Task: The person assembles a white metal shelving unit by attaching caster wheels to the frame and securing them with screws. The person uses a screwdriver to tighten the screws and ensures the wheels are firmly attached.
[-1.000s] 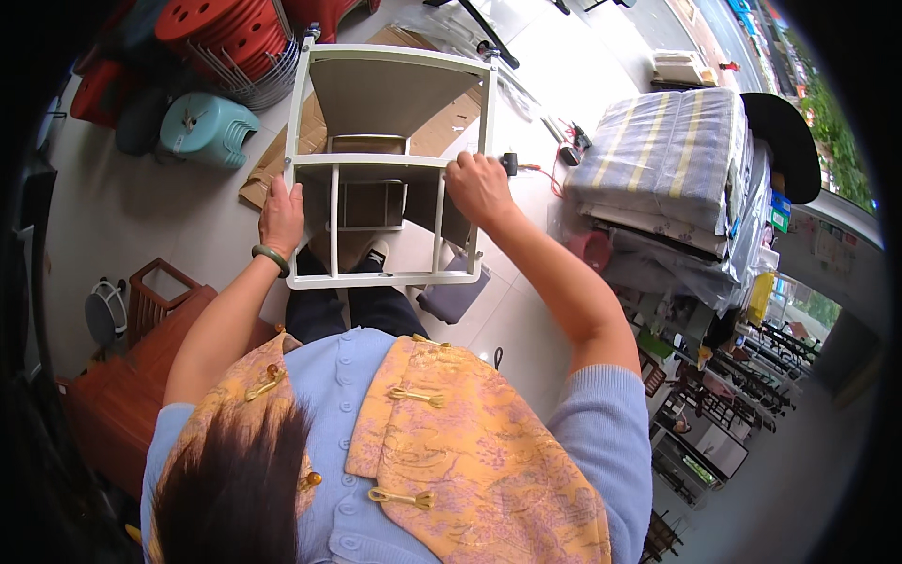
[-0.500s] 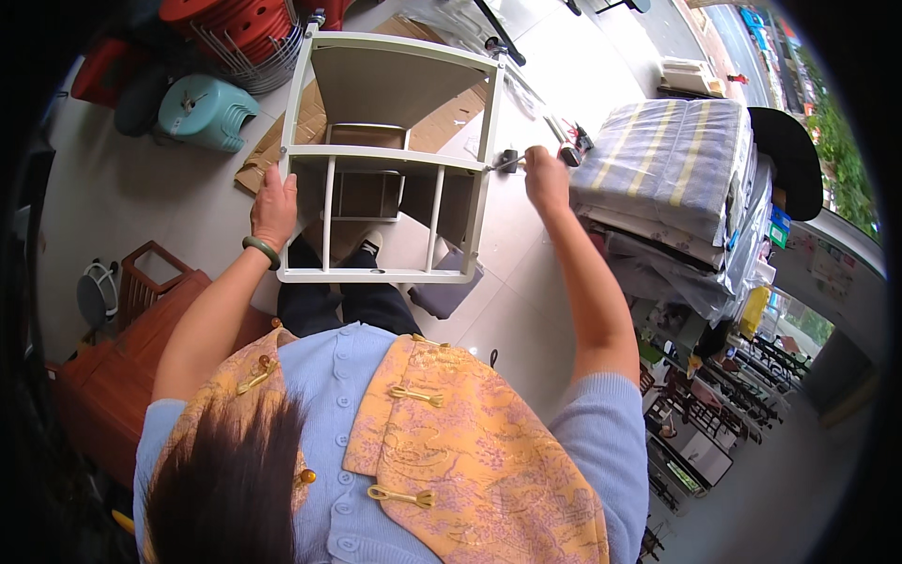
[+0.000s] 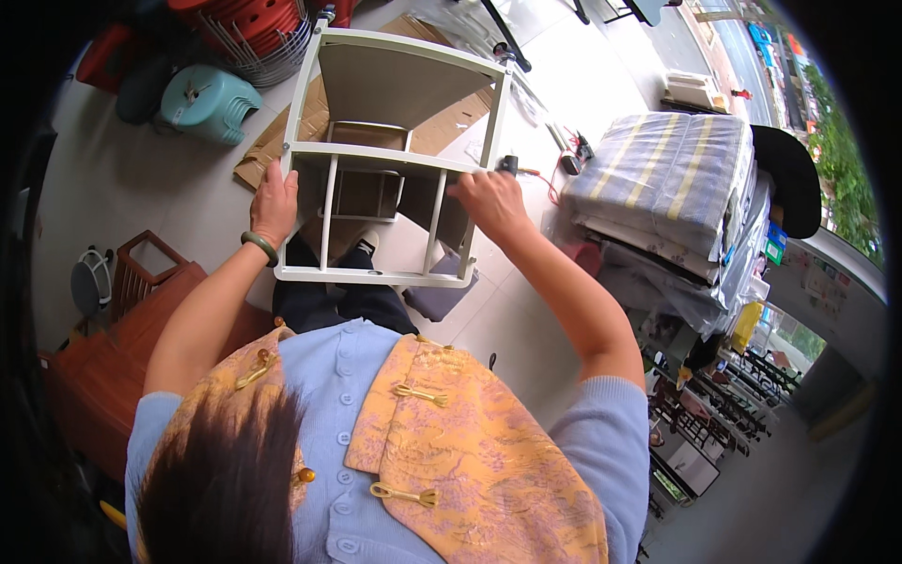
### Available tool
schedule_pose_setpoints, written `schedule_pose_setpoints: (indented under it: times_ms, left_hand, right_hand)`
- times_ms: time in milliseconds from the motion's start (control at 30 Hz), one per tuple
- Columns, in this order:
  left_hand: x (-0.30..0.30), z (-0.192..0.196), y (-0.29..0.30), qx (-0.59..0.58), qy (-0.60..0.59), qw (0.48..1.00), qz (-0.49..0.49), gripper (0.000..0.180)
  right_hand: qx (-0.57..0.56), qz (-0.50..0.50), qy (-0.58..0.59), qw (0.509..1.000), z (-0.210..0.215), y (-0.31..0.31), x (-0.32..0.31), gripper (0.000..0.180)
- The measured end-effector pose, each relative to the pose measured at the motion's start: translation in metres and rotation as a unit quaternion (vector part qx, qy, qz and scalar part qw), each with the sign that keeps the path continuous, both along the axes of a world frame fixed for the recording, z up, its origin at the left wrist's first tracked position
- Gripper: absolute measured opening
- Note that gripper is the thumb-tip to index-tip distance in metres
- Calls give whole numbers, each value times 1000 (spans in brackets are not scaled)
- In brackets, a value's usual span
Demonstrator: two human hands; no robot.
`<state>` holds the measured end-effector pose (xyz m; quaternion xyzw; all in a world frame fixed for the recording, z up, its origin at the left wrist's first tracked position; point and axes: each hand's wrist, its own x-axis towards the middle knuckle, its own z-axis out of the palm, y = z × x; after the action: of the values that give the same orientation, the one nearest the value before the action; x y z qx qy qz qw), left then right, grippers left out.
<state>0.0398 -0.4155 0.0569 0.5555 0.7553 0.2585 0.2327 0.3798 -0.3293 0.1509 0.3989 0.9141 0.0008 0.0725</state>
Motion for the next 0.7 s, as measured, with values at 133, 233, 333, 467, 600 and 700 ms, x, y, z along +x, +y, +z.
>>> schedule_pose_setpoints:
  times_ms: [133, 233, 333, 467, 600, 700]
  left_hand:
    - [-2, -1, -2, 2, 7, 1000, 0, 35]
    - [-1, 1, -1, -1, 5, 1000, -1, 35]
    - [0, 1, 0, 9, 6, 1000, -4, 35]
    - [1, 3, -1, -1, -1, 1000, 2, 35]
    - [-2, -3, -1, 33, 3, 999, -8, 35]
    - [-2, -3, -1, 12, -3, 1000, -6, 35]
  right_hand:
    - [38, -117, 14, 992, -7, 64, -29, 23]
    - [-31, -248, -18, 968, -11, 92, 8, 23]
    - [-77, -320, 21, 944, -17, 81, 72, 30]
    - [-226, -395, 258, 852, -28, -8, 109, 17]
    - [-42, -180, 153, 971, -11, -48, 57, 6]
    - [-46, -131, 70, 988, -3, -31, 9, 16]
